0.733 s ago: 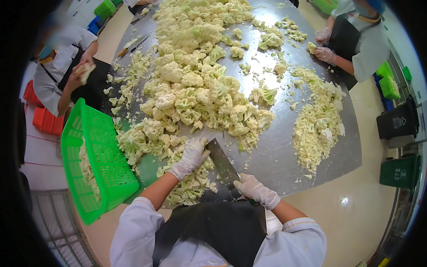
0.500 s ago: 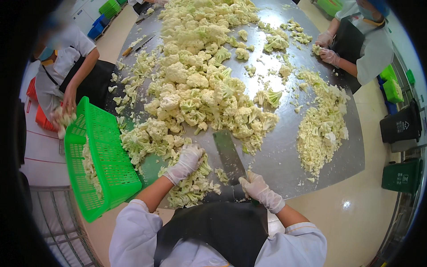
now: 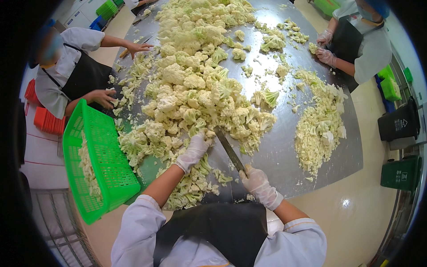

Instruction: The person uses a knife to chop cauliflower florets on a large stainless steel table. They repeatedly cut the florets into smaller pieces and transfer them into a green basket. Other workers are also chopping cauliflower nearby.

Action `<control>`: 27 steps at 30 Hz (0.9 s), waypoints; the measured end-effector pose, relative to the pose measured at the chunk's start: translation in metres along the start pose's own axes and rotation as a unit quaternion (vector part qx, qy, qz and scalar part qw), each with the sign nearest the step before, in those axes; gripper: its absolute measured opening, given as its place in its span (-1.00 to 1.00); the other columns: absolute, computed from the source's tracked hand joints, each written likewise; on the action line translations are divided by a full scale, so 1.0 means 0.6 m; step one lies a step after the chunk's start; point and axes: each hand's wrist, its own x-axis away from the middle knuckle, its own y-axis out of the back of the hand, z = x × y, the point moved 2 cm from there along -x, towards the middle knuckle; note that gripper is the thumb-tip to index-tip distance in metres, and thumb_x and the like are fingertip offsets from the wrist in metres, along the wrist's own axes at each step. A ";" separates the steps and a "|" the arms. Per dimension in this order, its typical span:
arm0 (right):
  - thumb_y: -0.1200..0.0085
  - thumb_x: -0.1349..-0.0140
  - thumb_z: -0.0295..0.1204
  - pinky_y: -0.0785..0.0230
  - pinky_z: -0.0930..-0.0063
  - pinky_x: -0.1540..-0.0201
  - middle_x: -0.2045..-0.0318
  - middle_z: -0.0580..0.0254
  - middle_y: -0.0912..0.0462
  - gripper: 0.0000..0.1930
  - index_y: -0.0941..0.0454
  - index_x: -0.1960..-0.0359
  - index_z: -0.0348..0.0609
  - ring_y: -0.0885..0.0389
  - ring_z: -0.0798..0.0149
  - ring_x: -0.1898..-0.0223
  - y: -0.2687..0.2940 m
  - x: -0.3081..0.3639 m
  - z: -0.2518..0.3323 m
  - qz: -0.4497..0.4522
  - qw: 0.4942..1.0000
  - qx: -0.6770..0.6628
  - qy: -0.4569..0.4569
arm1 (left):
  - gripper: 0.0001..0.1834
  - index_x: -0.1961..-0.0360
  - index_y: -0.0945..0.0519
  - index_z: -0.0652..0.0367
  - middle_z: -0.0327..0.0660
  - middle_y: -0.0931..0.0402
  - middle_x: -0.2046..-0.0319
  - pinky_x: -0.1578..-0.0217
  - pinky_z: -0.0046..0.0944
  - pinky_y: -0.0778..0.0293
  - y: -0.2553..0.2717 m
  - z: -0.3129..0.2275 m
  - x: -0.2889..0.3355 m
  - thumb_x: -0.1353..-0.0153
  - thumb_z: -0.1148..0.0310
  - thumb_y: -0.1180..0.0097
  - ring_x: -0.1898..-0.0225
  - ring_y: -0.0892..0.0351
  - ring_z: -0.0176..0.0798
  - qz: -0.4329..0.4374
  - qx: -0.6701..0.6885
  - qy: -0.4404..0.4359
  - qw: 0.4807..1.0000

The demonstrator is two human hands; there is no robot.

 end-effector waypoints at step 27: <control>0.16 -0.05 -0.34 -0.30 0.14 0.41 0.62 -0.09 -0.47 -0.81 -0.33 0.45 -0.24 -0.47 -0.07 0.49 0.000 -0.021 0.038 0.108 0.985 0.129 -0.029 | -0.89 0.38 -0.38 0.21 -0.03 -0.40 0.50 0.53 -0.23 -0.35 -0.019 0.030 0.020 -0.02 0.49 0.15 0.54 -0.42 -0.05 -0.061 -0.140 -0.137 0.979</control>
